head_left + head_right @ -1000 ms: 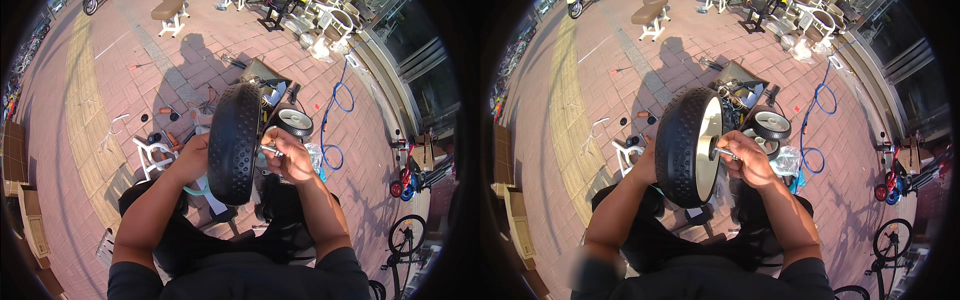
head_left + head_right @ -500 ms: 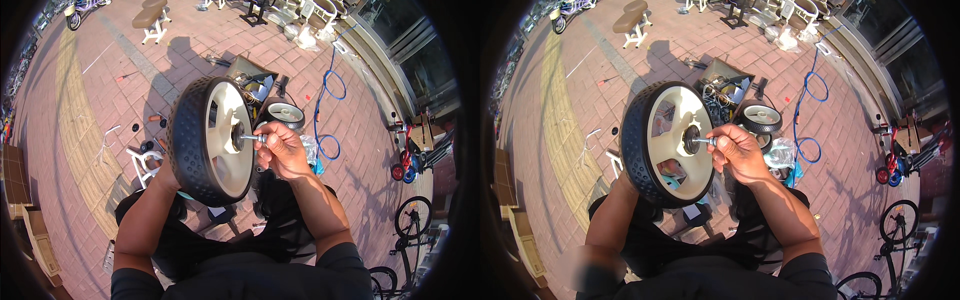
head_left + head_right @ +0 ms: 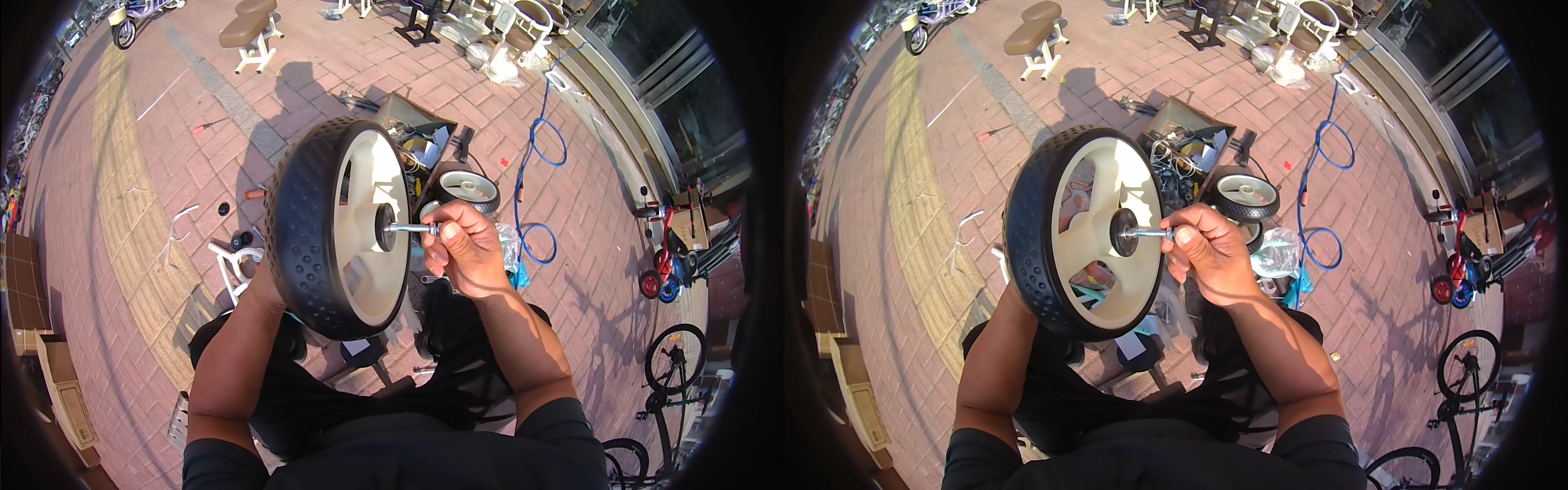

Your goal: The person assembles a small wheel by inserting a metal axle into the hub, tightening it with a wrench, and adding a nut. They repeat the process on a second wheel, handling the axle, nut, and wrench throughout.

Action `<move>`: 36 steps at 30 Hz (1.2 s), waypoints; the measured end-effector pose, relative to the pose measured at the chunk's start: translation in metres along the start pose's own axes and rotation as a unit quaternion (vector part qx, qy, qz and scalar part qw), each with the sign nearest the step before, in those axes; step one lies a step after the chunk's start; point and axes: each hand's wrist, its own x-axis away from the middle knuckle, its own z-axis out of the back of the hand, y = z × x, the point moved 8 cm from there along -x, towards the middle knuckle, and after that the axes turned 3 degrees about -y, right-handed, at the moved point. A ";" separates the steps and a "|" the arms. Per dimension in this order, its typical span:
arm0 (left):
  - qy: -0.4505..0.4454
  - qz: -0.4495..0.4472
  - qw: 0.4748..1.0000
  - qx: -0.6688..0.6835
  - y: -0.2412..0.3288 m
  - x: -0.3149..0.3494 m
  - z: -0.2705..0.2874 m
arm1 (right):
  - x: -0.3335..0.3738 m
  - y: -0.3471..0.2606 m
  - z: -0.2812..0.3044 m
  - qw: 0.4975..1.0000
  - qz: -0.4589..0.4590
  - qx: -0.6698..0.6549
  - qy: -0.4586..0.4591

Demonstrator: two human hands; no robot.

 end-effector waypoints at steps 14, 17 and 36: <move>-0.051 -0.060 0.990 -0.113 0.011 -0.001 -0.014 | -0.002 -0.004 0.004 1.000 0.000 0.004 0.021; -0.029 -0.111 0.991 -0.066 0.016 0.001 -0.021 | -0.002 0.010 0.010 0.995 -0.053 -0.027 0.076; -0.074 -0.099 0.984 -0.124 0.017 0.011 -0.032 | 0.006 0.062 0.000 0.971 -0.182 -0.105 0.114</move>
